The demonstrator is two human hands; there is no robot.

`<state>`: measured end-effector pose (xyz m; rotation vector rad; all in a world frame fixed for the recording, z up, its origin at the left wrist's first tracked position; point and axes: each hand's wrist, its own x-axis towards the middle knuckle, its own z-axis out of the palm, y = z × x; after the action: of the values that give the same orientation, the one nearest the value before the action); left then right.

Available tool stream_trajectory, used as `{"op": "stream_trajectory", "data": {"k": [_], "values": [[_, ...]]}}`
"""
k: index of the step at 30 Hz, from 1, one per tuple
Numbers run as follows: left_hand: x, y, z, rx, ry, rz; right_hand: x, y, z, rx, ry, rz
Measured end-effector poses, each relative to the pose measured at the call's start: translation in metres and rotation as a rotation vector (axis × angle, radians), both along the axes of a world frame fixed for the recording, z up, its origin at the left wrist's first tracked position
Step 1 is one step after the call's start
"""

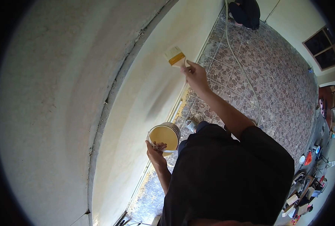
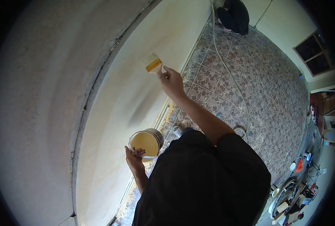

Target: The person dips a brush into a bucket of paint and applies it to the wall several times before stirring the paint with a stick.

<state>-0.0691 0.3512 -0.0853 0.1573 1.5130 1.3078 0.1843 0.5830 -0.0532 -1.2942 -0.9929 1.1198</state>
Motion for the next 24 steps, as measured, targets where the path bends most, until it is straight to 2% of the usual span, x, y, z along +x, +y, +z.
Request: {"op": "stream_trajectory", "data": {"k": [2, 3, 5, 8, 10, 12, 13, 16, 17, 19, 20, 21, 22, 24], "values": [[-0.003, -0.001, -0.001, 0.028, -0.011, 0.004, -0.005, 0.027, 0.0, 0.027, 0.163, -0.152], [-0.003, -0.001, -0.001, 0.034, -0.015, 0.007, -0.007, 0.035, 0.005, 0.034, 0.161, -0.15], [-0.005, -0.004, 0.001, 0.032, -0.005, -0.005, -0.016, 0.043, 0.01, 0.16, -0.081, -0.146], [-0.004, -0.005, 0.013, 0.03, 0.031, -0.024, -0.055, 0.046, 0.013, 0.203, -0.164, -0.087], [-0.007, -0.009, 0.012, 0.039, 0.032, -0.019, -0.087, 0.028, 0.018, 0.203, -0.012, -0.068], [-0.009, -0.009, 0.011, 0.049, 0.031, -0.029, -0.106, -0.004, 0.032, 0.173, 0.011, 0.012], [-0.009, -0.009, 0.01, 0.043, 0.036, -0.035, -0.111, -0.019, 0.035, 0.227, -0.077, 0.043], [-0.01, -0.01, 0.006, 0.025, 0.033, -0.074, -0.093, -0.061, 0.031, 0.161, -0.068, 0.381], [-0.012, -0.01, 0.005, 0.018, 0.031, -0.096, -0.079, -0.065, 0.031, 0.162, -0.069, 0.373], [-0.016, -0.011, 0.005, 0.024, 0.026, -0.111, -0.053, -0.065, 0.044, -0.017, -0.029, 0.358], [-0.017, -0.014, 0.004, 0.024, 0.018, -0.119, -0.045, -0.051, 0.038, -0.034, -0.017, 0.203], [-0.019, -0.016, 0.002, 0.024, 0.017, -0.119, -0.037, -0.033, 0.045, 0.035, -0.05, 0.041], [-0.021, -0.018, 0.0, 0.038, 0.006, -0.103, -0.026, -0.013, 0.059, 0.035, -0.081, -0.007], [-0.02, -0.021, -0.001, 0.059, -0.004, -0.081, -0.023, 0.029, 0.054, 0.101, -0.11, -0.074]]}}
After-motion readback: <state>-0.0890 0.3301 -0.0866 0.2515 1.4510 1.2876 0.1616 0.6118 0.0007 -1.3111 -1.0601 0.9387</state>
